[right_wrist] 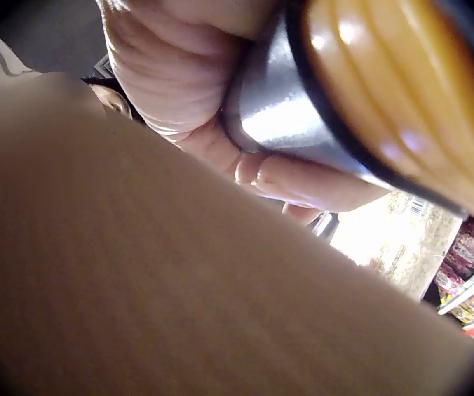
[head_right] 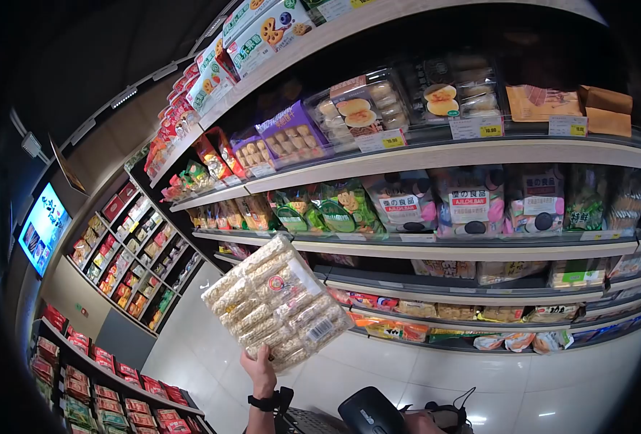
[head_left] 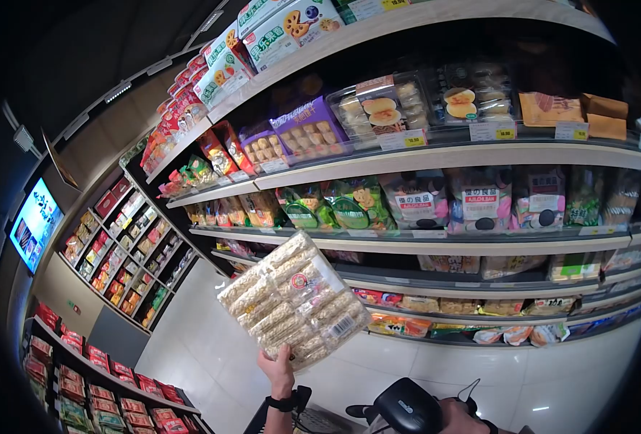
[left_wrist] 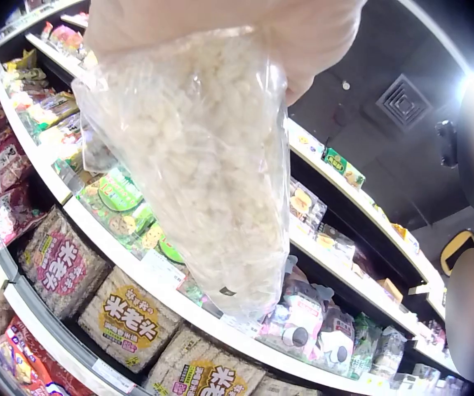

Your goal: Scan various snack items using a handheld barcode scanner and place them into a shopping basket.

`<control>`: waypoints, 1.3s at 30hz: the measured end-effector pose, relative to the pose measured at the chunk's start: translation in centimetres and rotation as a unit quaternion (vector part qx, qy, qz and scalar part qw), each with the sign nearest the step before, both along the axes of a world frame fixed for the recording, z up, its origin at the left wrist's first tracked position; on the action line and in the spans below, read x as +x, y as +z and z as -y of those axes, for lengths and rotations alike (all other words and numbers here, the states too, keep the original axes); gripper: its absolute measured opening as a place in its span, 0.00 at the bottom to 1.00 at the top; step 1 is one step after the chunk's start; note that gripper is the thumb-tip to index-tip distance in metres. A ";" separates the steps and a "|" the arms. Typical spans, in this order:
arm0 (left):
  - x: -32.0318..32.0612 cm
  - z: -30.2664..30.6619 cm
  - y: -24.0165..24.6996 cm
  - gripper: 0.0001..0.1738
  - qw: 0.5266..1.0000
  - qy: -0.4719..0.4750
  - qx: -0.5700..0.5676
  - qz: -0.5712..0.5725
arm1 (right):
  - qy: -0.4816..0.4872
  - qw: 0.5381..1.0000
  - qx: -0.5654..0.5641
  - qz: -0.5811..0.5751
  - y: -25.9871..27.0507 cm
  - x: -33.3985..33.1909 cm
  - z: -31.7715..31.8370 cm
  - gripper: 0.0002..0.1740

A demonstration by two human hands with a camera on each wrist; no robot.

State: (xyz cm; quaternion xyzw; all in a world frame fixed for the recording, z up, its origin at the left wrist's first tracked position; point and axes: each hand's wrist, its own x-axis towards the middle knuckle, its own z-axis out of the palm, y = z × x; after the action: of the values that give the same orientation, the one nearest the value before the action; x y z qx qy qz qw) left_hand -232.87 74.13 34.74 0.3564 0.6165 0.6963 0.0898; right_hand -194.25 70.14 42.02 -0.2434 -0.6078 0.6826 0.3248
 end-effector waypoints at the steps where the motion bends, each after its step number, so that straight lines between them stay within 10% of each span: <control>1: -0.2 -0.1 -0.1 0.19 1.000 0.002 -0.007 -0.009 | 0.006 1.000 0.018 0.010 0.2 0.1 -0.1 0.15; 14: 0.8 0.6 0.6 0.16 0.999 -0.025 -0.029 -0.002 | 0.010 0.999 0.036 0.031 -1.0 0.1 0.5 0.14; 19: -1.6 0.9 -1.3 0.17 0.999 -0.005 -0.034 -0.036 | -0.034 0.961 0.275 -0.013 -4.0 -1.2 0.6 0.13; 28: -0.7 2.0 0.5 0.18 0.999 0.003 -0.041 -0.020 | 0.005 0.999 0.019 0.042 -1.0 -0.8 0.7 0.10; 35: -1.6 2.5 -0.2 0.17 0.998 0.033 -0.029 -0.054 | 0.012 0.998 0.028 0.052 -1.7 -0.7 0.7 0.10; 37: -1.6 2.4 -0.1 0.17 0.999 0.025 -0.028 -0.028 | -0.059 0.911 0.407 0.035 -3.4 -0.7 0.5 0.11; 39: -1.3 1.5 0.2 0.17 0.999 0.000 -0.035 -0.005 | -0.040 0.953 0.299 0.024 -3.7 -0.9 0.6 0.12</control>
State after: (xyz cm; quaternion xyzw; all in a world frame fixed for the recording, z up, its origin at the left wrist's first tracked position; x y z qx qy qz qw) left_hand -234.17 72.62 34.91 0.3564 0.6410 0.6724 0.0995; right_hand -195.14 69.58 38.30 -0.1754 -0.7814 0.4504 0.3948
